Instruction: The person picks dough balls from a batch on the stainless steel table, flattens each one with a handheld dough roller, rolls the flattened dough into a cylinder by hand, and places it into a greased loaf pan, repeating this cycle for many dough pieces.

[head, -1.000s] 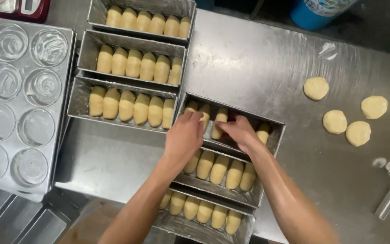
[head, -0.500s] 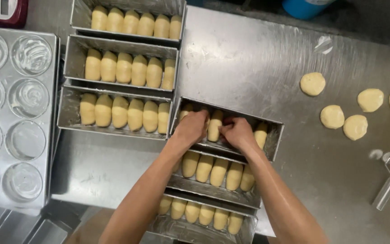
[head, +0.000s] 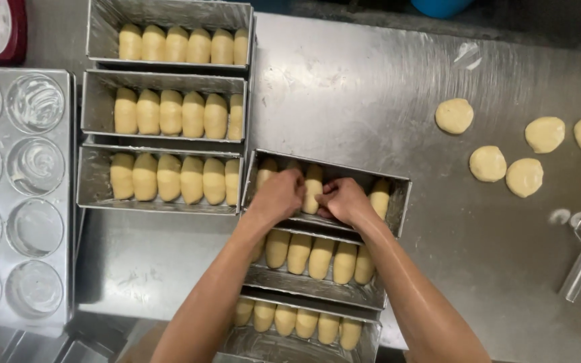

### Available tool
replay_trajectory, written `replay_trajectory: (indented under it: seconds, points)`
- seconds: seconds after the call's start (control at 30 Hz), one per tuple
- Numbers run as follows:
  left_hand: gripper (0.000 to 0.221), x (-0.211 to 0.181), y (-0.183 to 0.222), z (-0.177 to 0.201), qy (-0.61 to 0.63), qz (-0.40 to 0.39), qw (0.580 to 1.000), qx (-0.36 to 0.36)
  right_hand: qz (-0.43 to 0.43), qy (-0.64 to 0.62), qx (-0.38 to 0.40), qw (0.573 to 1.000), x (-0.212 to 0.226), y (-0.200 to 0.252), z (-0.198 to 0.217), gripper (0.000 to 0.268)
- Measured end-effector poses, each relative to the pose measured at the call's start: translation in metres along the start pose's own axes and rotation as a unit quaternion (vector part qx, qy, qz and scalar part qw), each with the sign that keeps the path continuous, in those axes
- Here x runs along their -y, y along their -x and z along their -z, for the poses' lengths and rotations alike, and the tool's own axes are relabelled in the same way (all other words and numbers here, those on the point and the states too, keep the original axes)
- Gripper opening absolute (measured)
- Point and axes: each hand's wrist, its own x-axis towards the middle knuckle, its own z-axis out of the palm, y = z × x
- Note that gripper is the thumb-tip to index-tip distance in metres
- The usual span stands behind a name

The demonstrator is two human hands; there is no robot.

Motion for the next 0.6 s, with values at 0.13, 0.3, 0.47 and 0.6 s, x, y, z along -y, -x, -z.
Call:
replay_trajectory:
  seconds: [0.13,0.3,0.47,0.6]
  points:
    - [0.021,-0.005,-0.008,-0.018,0.002,-0.050,0.999,0.005,-0.016,-0.043,0.014,0.999,0.004,0.006,0.007,0.028]
    - [0.024,-0.007,-0.009,-0.010,0.008,-0.027,1.000,0.000,-0.015,-0.106,0.013,0.994,0.007,0.008,0.011,0.030]
    - [0.030,-0.008,-0.008,-0.004,-0.002,-0.065,0.998,-0.006,0.034,-0.090,0.009,0.995,-0.009,-0.004,0.004,0.035]
    - [0.031,-0.005,-0.010,-0.008,-0.006,-0.055,0.998,0.008,0.027,-0.017,-0.009,0.999,0.004,0.007,0.012,0.038]
